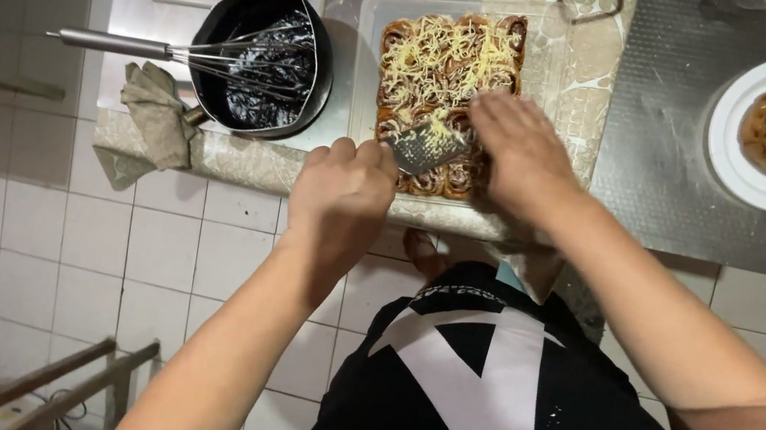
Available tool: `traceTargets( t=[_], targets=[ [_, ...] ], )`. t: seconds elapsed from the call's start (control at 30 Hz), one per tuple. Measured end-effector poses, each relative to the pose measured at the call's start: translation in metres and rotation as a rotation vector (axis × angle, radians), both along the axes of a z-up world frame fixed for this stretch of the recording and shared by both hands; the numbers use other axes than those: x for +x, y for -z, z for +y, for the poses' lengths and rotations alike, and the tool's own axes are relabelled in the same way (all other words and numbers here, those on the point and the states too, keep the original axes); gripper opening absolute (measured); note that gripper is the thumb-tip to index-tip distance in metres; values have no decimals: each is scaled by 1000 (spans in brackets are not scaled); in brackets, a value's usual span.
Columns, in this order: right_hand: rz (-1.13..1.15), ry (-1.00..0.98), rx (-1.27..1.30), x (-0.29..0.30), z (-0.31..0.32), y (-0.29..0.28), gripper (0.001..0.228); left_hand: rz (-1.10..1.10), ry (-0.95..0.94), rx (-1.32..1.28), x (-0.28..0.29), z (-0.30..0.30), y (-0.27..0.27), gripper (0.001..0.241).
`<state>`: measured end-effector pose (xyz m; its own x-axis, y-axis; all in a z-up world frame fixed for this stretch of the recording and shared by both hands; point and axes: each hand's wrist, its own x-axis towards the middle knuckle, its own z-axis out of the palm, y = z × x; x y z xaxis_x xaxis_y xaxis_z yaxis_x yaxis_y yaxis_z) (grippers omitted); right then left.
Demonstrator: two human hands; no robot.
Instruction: Grating a block of cheese over various pastries laid out on a stainless steel table.
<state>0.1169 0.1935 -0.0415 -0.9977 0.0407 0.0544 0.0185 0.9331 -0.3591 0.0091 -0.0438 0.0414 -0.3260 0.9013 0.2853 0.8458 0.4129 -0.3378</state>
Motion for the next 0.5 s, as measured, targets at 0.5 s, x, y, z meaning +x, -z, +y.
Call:
traceTargets(
  t=[0.5],
  targets=[
    [215,-149,-124,4,-27,-11,70,-25,54,63,9,-5,-7,10]
  ],
)
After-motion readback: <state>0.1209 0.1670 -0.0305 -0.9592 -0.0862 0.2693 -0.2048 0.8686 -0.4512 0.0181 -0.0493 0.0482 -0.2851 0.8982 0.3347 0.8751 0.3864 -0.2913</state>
